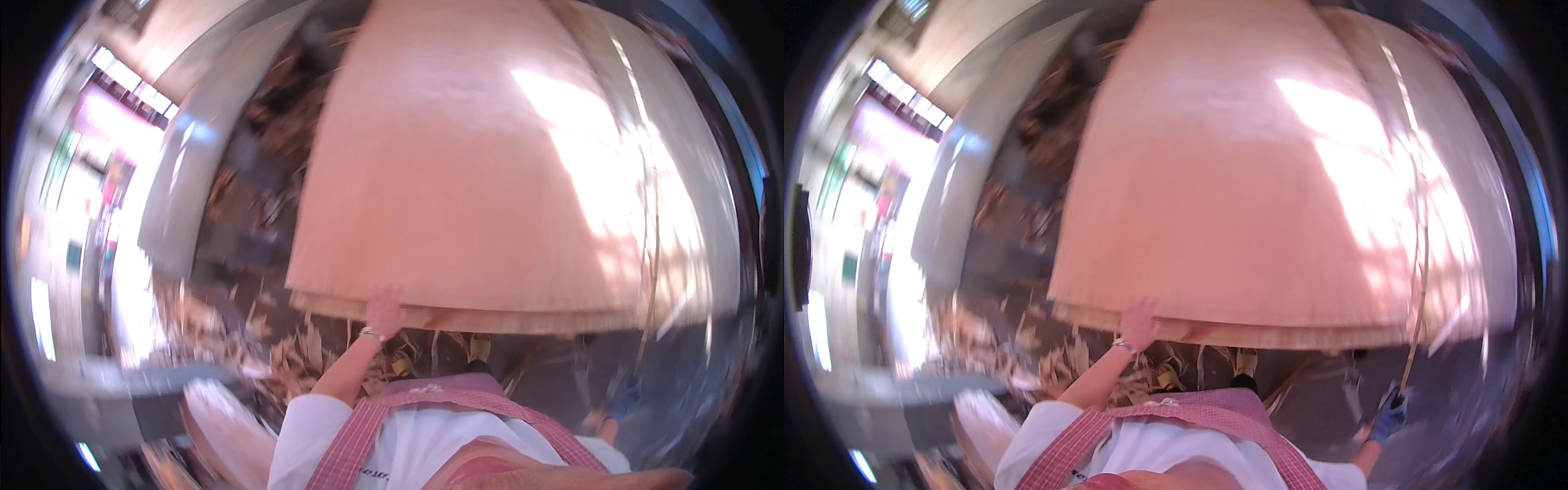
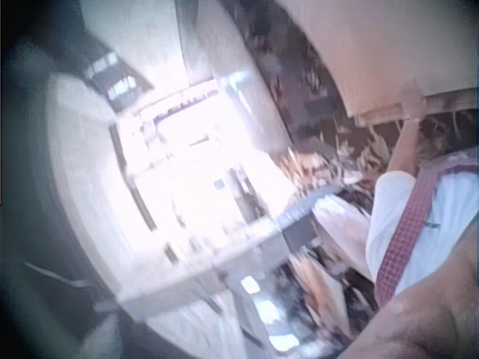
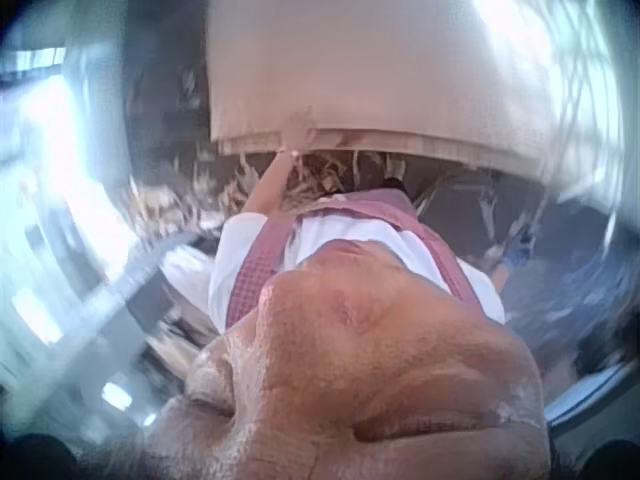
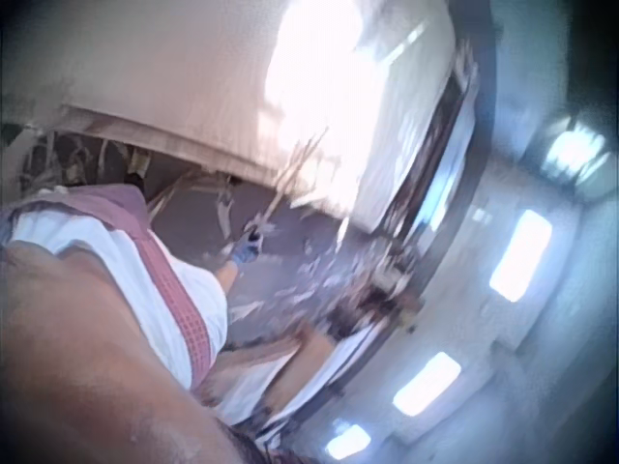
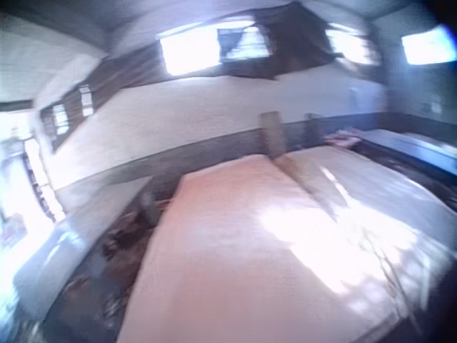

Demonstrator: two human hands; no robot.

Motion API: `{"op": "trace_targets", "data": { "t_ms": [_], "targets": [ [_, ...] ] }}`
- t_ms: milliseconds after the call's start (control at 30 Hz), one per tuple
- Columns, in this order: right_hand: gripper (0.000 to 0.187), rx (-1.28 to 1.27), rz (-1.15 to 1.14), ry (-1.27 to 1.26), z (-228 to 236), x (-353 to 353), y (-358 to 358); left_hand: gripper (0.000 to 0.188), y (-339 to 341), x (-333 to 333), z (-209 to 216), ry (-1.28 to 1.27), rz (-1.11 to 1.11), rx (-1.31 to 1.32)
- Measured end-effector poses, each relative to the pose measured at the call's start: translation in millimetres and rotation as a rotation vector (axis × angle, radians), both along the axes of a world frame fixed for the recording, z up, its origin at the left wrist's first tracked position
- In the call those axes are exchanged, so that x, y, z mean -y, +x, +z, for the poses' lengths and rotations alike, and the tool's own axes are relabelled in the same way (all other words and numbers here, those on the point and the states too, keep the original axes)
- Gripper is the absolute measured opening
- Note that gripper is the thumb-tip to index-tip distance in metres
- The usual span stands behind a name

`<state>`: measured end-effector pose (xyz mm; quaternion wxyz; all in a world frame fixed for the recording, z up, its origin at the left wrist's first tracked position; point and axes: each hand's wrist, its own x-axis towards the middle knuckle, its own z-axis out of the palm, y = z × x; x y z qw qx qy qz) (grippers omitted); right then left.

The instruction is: The person prepares large sheets of wood veneer by taping seams, cutting veneer strips with a utility knife, and stacking sheets on a large metal workbench.

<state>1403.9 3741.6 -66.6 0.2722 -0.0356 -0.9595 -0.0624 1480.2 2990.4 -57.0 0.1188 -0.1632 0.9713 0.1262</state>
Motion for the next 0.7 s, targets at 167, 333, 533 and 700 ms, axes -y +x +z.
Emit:
{"op": "trace_targets", "data": {
  "t_ms": [167,333,533,700],
  "targets": [
    [0.055,0.261,0.077,-0.389,-8,225,-106,0.055,127,9,13,0.061,0.123,-0.185],
    [0.059,0.417,0.247,-0.551,-8,441,-147,0.051,314,79,-14,0.315,0.595,0.091],
    [0.049,0.538,0.243,-1.119,19,715,-70,0.048,537,170,-37,0.302,0.965,0.255],
    [0.045,0.740,0.198,-1.549,3,948,10,0.038,614,297,-16,0.435,1.083,-0.042]
  ]
}}
